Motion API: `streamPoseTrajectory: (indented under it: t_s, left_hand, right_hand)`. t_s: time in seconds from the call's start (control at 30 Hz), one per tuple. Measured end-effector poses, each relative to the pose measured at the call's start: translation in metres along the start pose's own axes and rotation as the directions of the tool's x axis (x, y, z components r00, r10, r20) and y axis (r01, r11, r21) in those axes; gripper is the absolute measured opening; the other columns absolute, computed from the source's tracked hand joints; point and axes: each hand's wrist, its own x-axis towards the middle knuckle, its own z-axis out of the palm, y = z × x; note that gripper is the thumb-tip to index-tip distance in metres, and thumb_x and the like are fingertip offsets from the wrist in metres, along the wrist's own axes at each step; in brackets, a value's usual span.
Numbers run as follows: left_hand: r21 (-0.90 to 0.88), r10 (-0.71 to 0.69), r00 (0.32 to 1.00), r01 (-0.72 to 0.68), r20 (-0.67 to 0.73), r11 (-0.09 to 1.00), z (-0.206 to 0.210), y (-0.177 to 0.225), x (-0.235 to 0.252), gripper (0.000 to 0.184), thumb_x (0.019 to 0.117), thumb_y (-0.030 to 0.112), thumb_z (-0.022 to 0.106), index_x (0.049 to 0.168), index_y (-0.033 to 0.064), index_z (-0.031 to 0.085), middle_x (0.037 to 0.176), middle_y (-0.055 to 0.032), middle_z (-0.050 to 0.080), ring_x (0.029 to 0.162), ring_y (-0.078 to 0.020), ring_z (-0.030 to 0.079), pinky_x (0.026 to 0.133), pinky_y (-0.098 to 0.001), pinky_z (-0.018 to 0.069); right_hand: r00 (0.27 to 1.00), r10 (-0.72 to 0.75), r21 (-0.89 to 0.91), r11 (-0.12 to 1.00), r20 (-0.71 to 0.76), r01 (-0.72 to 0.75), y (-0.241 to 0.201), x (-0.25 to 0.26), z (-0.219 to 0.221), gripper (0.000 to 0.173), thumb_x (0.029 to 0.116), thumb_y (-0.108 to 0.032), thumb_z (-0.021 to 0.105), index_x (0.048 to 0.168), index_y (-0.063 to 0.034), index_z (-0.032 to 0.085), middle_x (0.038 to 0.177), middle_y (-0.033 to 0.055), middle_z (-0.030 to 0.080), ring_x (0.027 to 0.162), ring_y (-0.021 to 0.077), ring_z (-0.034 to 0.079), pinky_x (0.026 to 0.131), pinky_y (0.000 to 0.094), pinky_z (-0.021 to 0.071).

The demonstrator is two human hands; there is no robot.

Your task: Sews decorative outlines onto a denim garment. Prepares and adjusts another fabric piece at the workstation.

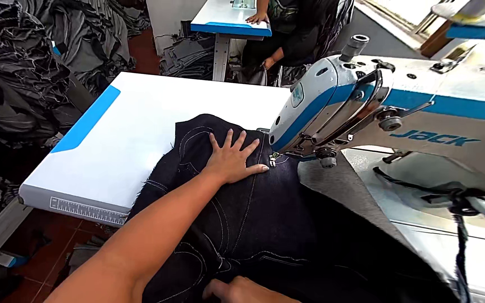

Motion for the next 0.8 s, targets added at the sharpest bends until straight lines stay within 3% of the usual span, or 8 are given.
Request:
streamPoseTrajectory:
  t_s: [0.07, 0.13, 0.2, 0.27, 0.33, 0.47, 0.73, 0.8]
  left_hand:
    - [-0.028, 0.003, 1.0, -0.003, -0.007, 1.0, 0.001, -0.001, -0.001, 0.083, 0.0939, 0.081, 0.028, 0.163, 0.0364, 0.024, 0.172, -0.007, 0.015, 0.158, -0.0407, 0.004, 0.111, -0.0824, -0.0047]
    - [-0.069, -0.013, 1.0, 0.011, -0.027, 0.998, 0.0, 0.003, -0.009, 0.077, 0.0995, 0.073, 0.03, 0.163, 0.0297, 0.027, 0.172, -0.0084, 0.018, 0.159, -0.0374, 0.007, 0.114, -0.0795, -0.0041]
    - [-0.093, -0.023, 0.999, 0.019, -0.044, 0.996, -0.005, 0.012, -0.028, 0.076, 0.1036, 0.065, 0.031, 0.163, 0.017, 0.028, 0.17, -0.0139, 0.02, 0.159, -0.0371, 0.009, 0.115, -0.0781, -0.0027]
    - [-0.112, -0.007, 0.996, -0.002, -0.086, 0.994, 0.001, 0.013, -0.054, 0.076, 0.1026, 0.067, 0.03, 0.163, 0.021, 0.028, 0.17, -0.0104, 0.024, 0.158, -0.0365, 0.011, 0.114, -0.0799, -0.0009]
    - [-0.091, -0.038, 0.99, 0.025, -0.139, 0.996, 0.014, -0.001, -0.072, 0.078, 0.0992, 0.073, 0.031, 0.162, 0.0263, 0.033, 0.169, -0.0052, 0.028, 0.158, -0.0377, 0.015, 0.112, -0.0834, 0.0013]
    - [-0.036, -0.162, 0.982, 0.159, -0.098, 0.987, 0.013, -0.016, -0.08, 0.085, 0.097, 0.077, 0.023, 0.164, 0.0249, 0.025, 0.172, -0.004, 0.019, 0.158, -0.038, 0.009, 0.11, -0.083, -0.0025]
    - [-0.015, -0.155, 0.981, 0.154, -0.119, 0.988, 0.016, -0.015, -0.096, 0.082, 0.0981, 0.075, 0.025, 0.164, 0.0262, 0.027, 0.171, -0.0028, 0.022, 0.158, -0.0367, 0.011, 0.113, -0.0812, -0.0011]
    - [-0.022, -0.15, 0.981, 0.149, -0.122, 0.989, 0.015, -0.015, -0.095, 0.079, 0.1, 0.072, 0.027, 0.163, 0.0245, 0.029, 0.171, -0.0039, 0.023, 0.158, -0.0367, 0.012, 0.113, -0.0805, -0.0004]
  right_hand:
    - [0.938, -0.079, -0.193, 0.981, -0.337, 0.013, -0.034, -0.03, -0.01, 0.034, 0.1001, -0.022, 0.064, 0.131, -0.0061, 0.066, 0.088, 0.0146, 0.074, 0.081, 0.0327, 0.073, 0.077, 0.0555, 0.0575]
    - [0.693, -0.137, -0.345, 0.923, -0.708, -0.17, -0.032, -0.06, -0.03, 0.039, 0.1043, -0.04, 0.054, 0.128, -0.0138, 0.07, 0.112, 0.0059, 0.075, 0.105, 0.0231, 0.072, 0.091, 0.0487, 0.0578]
    - [0.474, -0.084, -0.347, 0.793, -0.876, -0.501, 0.019, -0.08, -0.048, 0.062, 0.104, -0.061, 0.035, 0.14, -0.0187, 0.063, 0.143, 0.0116, 0.062, 0.136, 0.0376, 0.055, 0.103, 0.069, 0.0438]
    - [0.396, -0.007, -0.292, 0.689, -0.918, -0.663, 0.076, -0.09, -0.057, 0.078, 0.0998, -0.073, 0.025, 0.156, -0.023, 0.046, 0.161, 0.0212, 0.039, 0.148, 0.0541, 0.031, 0.101, 0.0894, 0.0188]
    - [0.415, 0.006, -0.316, 0.638, -0.91, -0.702, 0.1, -0.094, -0.075, 0.083, 0.0959, -0.079, 0.022, 0.161, -0.0287, 0.037, 0.166, 0.0191, 0.031, 0.151, 0.0539, 0.024, 0.1, 0.0918, 0.0122]
    - [0.515, 0.054, -0.354, 0.666, -0.855, -0.657, 0.103, -0.086, -0.112, 0.085, 0.094, -0.081, 0.023, 0.164, -0.0332, 0.026, 0.171, 0.0088, 0.021, 0.157, 0.0428, 0.013, 0.106, 0.0873, 0.0063]
    - [0.474, 0.013, -0.349, 0.659, -0.88, -0.666, 0.1, -0.086, -0.087, 0.089, 0.0924, -0.083, 0.023, 0.162, -0.028, 0.035, 0.169, 0.0083, 0.029, 0.155, 0.0432, 0.023, 0.105, 0.0885, 0.0101]
    - [0.484, -0.018, -0.354, 0.706, -0.875, -0.613, 0.091, -0.097, -0.09, 0.083, 0.0951, -0.073, 0.038, 0.155, -0.0166, 0.048, 0.162, 0.0134, 0.041, 0.149, 0.0442, 0.036, 0.106, 0.0844, 0.023]
